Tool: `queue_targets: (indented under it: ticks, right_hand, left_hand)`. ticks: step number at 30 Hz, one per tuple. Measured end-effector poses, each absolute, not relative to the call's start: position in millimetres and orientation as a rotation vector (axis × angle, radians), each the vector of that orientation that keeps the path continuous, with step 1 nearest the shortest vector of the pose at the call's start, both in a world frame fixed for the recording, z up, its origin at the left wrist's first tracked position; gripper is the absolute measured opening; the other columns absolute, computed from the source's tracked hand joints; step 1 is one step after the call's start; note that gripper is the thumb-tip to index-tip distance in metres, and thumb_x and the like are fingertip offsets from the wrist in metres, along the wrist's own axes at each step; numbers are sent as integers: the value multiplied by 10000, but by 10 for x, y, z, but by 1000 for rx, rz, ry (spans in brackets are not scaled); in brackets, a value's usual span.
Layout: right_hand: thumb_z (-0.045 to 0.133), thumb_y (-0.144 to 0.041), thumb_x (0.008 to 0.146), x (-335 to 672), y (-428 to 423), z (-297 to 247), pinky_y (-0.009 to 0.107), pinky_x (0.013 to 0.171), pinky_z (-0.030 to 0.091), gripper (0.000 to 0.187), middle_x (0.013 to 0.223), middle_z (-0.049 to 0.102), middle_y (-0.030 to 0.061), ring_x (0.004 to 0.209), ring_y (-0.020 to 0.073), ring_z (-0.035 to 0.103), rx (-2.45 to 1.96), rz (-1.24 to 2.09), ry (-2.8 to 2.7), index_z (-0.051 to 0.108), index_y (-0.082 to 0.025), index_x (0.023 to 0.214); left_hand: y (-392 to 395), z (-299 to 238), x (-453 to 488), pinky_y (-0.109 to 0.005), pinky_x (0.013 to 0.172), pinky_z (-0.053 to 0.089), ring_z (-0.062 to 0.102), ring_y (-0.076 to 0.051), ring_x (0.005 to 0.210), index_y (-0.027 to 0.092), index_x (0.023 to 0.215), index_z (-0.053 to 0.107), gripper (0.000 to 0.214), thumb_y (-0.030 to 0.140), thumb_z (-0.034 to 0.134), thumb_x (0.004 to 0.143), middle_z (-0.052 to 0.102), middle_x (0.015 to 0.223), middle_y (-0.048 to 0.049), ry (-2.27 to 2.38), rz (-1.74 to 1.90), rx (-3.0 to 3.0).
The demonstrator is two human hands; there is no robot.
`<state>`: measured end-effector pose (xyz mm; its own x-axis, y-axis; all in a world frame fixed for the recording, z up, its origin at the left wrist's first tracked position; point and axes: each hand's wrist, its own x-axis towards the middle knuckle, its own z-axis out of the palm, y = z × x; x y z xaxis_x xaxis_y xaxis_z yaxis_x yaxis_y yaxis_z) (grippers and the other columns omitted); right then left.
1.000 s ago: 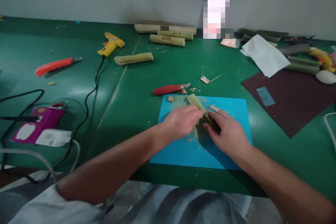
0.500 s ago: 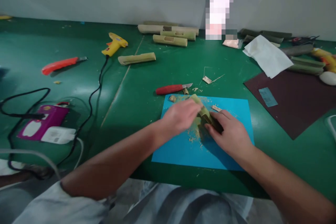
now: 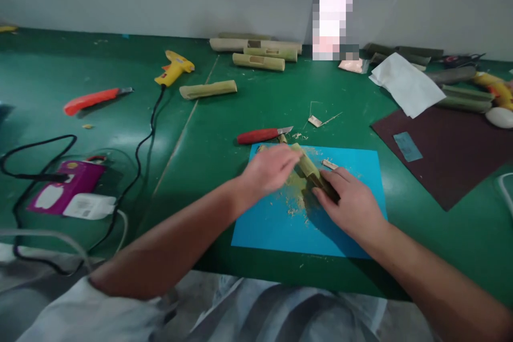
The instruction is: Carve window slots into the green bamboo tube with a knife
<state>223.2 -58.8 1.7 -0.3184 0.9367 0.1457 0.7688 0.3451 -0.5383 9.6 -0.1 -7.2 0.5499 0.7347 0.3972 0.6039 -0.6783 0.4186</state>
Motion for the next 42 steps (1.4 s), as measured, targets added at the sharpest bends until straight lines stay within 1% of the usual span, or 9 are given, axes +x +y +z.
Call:
queue_targets:
  ticks: [9,12,16,19,22,25,29,32,42]
  right_hand:
    - [527,-327,933,2235,-589,25,424,868,558,342,1145,669,161,1093,287,642,-1496,522,-2201,630,-126,1189]
    - [519,-320,935,2233,-592,36,414,833,560,321,1094,677,144,1034,272,655,-1509,537,-2210,634,-143,1177]
    - [518,-331,936,2230,-595,45,404,810,554,312,1083,680,134,992,259,659,-1520,535,-2201,631,-165,1174]
    - [515,-321,934,2229,-591,42,410,825,552,310,1091,683,132,1029,265,650,-1514,544,-2213,625,-170,1181]
    - [547,-335,918,2229,-585,39,430,889,543,324,1175,667,156,1118,283,629,-1501,531,-2187,627,-151,1173]
    - [560,-322,908,2226,-582,40,422,898,544,323,1185,666,154,1139,283,624,-1495,560,-2193,629,-150,1173]
    - [560,-330,910,2225,-583,43,418,878,546,319,1141,676,141,1090,276,643,-1508,544,-2190,630,-159,1170]
    - [550,-314,916,2230,-587,48,400,851,547,299,1094,682,130,1043,264,655,-1514,546,-2205,634,-167,1162]
    - [532,-339,932,2234,-597,79,382,797,543,333,1092,674,126,979,253,657,-1513,511,-2224,630,-168,1200]
  left_hand:
    - [-2,-53,117,-260,710,506,639,-150,764,153,944,688,270,253,445,1006,672,815,-44,1155,850,2556]
    - [-12,-58,119,-261,694,511,645,-157,775,148,1090,673,270,235,432,1005,678,827,-48,1014,708,2586]
    - [-24,-69,130,-270,731,517,650,-158,786,151,968,699,274,240,442,1002,681,828,-52,1145,800,2538]
    - [-27,-68,132,-246,698,514,652,-146,781,171,1092,683,276,247,432,1005,694,848,-43,1025,687,2558]
    - [-1,-55,113,-261,728,519,654,-155,799,155,1007,702,257,249,463,996,698,865,-57,1164,778,2514]
    - [26,-45,90,-262,729,524,662,-161,818,159,1089,688,269,245,449,1001,703,883,-58,1049,704,2567]
    - [28,-53,81,-257,766,527,662,-155,832,151,1019,697,249,242,466,995,701,886,-60,1131,838,2553]
    - [11,-62,90,-236,721,520,652,-138,789,174,1085,684,262,229,442,1001,696,852,-36,993,690,2588]
    - [31,-39,87,-268,754,518,662,-160,835,173,1019,700,230,253,486,988,702,892,-47,1158,769,2507]
